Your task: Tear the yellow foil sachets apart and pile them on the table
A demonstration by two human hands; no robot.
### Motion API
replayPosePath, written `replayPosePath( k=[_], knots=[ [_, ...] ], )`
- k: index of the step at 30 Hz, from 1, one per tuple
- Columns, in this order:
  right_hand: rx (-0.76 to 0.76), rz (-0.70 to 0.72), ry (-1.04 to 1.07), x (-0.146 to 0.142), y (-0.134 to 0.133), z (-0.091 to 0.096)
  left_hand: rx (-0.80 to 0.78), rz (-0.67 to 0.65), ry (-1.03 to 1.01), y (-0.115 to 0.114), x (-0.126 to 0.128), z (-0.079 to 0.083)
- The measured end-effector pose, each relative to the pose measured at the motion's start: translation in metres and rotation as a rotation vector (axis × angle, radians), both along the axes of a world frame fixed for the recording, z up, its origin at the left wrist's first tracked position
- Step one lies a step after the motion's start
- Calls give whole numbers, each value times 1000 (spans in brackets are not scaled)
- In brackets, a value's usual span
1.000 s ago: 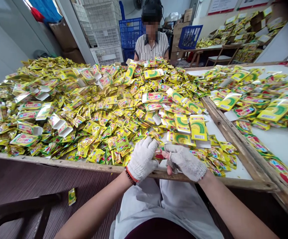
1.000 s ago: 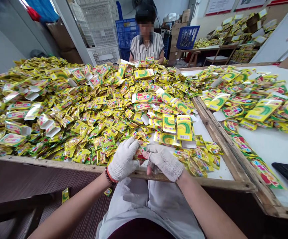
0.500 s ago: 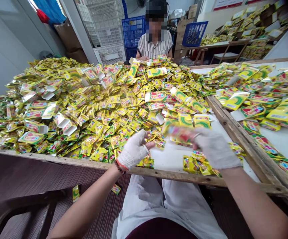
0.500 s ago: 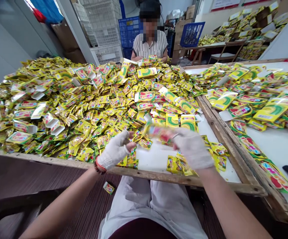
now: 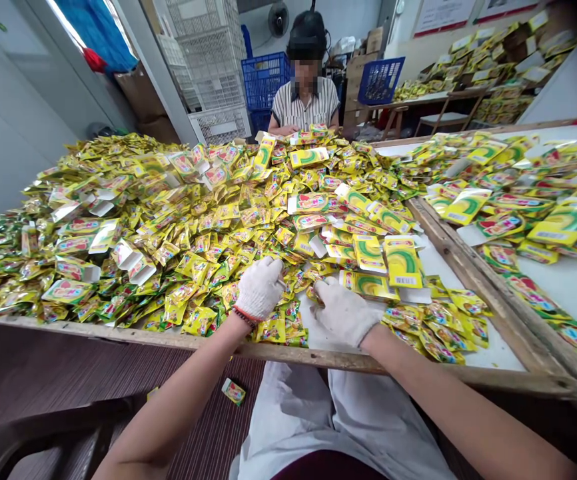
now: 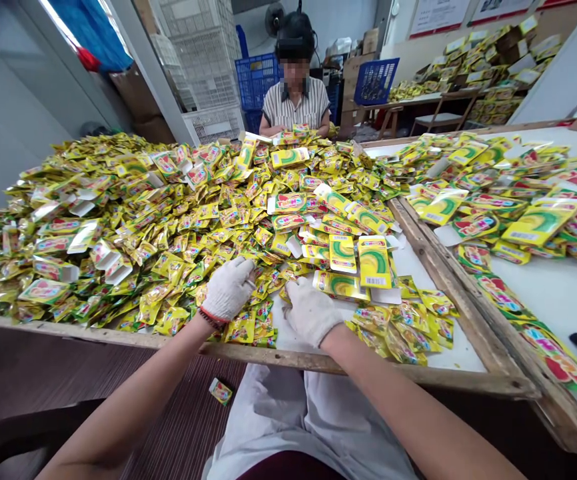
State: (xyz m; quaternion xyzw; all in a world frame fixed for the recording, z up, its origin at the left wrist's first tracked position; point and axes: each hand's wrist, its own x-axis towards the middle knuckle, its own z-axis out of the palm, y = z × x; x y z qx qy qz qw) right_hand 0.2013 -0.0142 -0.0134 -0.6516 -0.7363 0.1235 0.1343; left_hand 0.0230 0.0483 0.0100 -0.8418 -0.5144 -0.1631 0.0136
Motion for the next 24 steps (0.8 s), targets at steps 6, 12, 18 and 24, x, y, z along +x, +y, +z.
replayPosePath(
  k=[6,12,18,24],
  knots=[
    [102,-63,98,26,-1,-10,-501,-7,-904,-14,-13,-4],
    [148,-147,524,24,-21,5,-863,41,-1424,-46,17,-21],
    [266,-122,236,13,-30,7,-1168,25,-1540,-64,30,-12],
    [431,-23,-64,14,-31,2,-1136,112,-1632,-65,35,-11]
  ],
)
